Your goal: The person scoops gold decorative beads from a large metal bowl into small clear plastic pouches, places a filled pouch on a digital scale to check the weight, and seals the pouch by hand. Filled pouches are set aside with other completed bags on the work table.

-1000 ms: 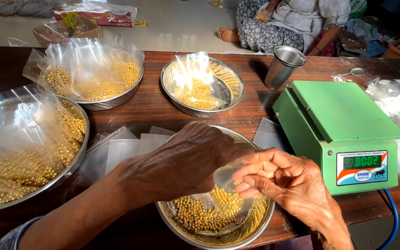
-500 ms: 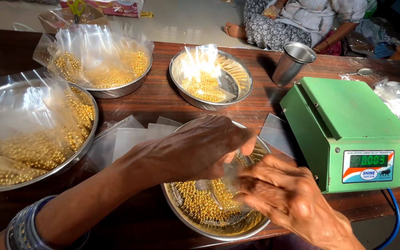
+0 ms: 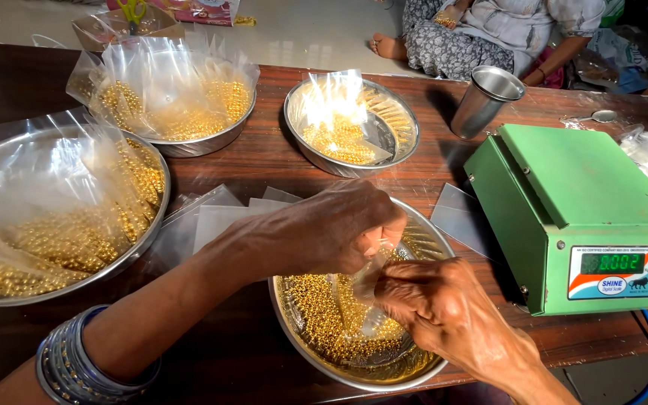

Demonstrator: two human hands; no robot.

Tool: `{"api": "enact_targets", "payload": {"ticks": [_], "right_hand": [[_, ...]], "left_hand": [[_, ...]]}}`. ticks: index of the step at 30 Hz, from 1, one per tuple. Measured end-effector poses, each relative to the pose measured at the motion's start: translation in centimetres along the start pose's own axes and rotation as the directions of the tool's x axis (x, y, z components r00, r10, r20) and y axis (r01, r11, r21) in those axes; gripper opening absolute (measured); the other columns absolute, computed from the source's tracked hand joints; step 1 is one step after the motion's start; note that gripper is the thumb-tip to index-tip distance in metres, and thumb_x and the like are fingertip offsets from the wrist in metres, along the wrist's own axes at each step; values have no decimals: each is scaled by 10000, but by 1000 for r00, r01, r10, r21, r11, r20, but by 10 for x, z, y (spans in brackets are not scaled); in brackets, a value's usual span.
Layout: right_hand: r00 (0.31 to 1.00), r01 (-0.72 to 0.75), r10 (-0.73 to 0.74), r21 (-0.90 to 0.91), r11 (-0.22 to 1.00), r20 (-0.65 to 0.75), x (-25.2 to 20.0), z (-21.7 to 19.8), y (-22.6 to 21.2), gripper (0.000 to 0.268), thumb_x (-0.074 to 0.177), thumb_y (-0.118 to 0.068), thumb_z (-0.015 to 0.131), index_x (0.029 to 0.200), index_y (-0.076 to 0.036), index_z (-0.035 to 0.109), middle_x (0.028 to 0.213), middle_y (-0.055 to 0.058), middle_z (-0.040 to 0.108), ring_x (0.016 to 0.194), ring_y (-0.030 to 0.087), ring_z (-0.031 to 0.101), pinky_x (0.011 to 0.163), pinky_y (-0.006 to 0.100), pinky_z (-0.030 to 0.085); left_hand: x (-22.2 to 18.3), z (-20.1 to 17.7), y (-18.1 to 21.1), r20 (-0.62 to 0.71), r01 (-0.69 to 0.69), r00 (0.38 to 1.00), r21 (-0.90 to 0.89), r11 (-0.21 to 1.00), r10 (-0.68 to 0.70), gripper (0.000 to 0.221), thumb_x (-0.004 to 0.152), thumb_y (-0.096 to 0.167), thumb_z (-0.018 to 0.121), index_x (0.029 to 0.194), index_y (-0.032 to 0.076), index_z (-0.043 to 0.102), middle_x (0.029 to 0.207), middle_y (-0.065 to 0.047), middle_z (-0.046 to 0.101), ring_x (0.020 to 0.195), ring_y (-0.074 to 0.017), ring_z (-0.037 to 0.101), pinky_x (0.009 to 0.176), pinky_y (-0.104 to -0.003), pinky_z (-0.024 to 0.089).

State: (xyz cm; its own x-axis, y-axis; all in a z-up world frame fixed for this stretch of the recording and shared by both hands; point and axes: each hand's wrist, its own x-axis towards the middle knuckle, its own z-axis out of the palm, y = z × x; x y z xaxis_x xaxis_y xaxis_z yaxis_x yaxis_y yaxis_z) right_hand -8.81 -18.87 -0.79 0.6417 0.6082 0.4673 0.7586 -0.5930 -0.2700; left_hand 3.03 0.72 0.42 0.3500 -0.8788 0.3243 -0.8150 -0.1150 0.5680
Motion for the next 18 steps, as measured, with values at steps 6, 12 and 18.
{"api": "enact_targets", "payload": {"ticks": [6, 12, 18], "right_hand": [[957, -135, 142, 44, 990, -251, 5, -12, -22, 181, 810, -31, 760, 989, 0, 756, 899, 112, 779, 748, 216, 740, 614, 268, 571], [641, -431, 629, 471, 769, -440, -19, -24, -23, 72, 863, -16, 765, 904, 22, 810, 759, 69, 770, 661, 133, 741, 610, 270, 639], [557, -515, 809, 687, 512, -186, -51, 10, -6, 119, 877, -48, 726, 957, -17, 808, 874, 71, 827, 758, 146, 787, 688, 292, 681]], "left_hand": [[-12, 1, -15, -100, -181, 978, 41, 983, 184, 57, 968, 86, 574, 969, 53, 620, 944, -153, 604, 958, -345, 597, 906, -469, 468], [1, -45, 17, -172, 61, 984, 65, 996, -49, 74, 813, 57, 679, 859, 98, 721, 723, -50, 698, 598, -188, 666, 563, -353, 535], [68, -62, 50, -387, 362, 877, 145, 921, -284, 165, 873, 4, 631, 772, 65, 748, 582, -87, 657, 523, -163, 596, 513, -346, 481]]}}
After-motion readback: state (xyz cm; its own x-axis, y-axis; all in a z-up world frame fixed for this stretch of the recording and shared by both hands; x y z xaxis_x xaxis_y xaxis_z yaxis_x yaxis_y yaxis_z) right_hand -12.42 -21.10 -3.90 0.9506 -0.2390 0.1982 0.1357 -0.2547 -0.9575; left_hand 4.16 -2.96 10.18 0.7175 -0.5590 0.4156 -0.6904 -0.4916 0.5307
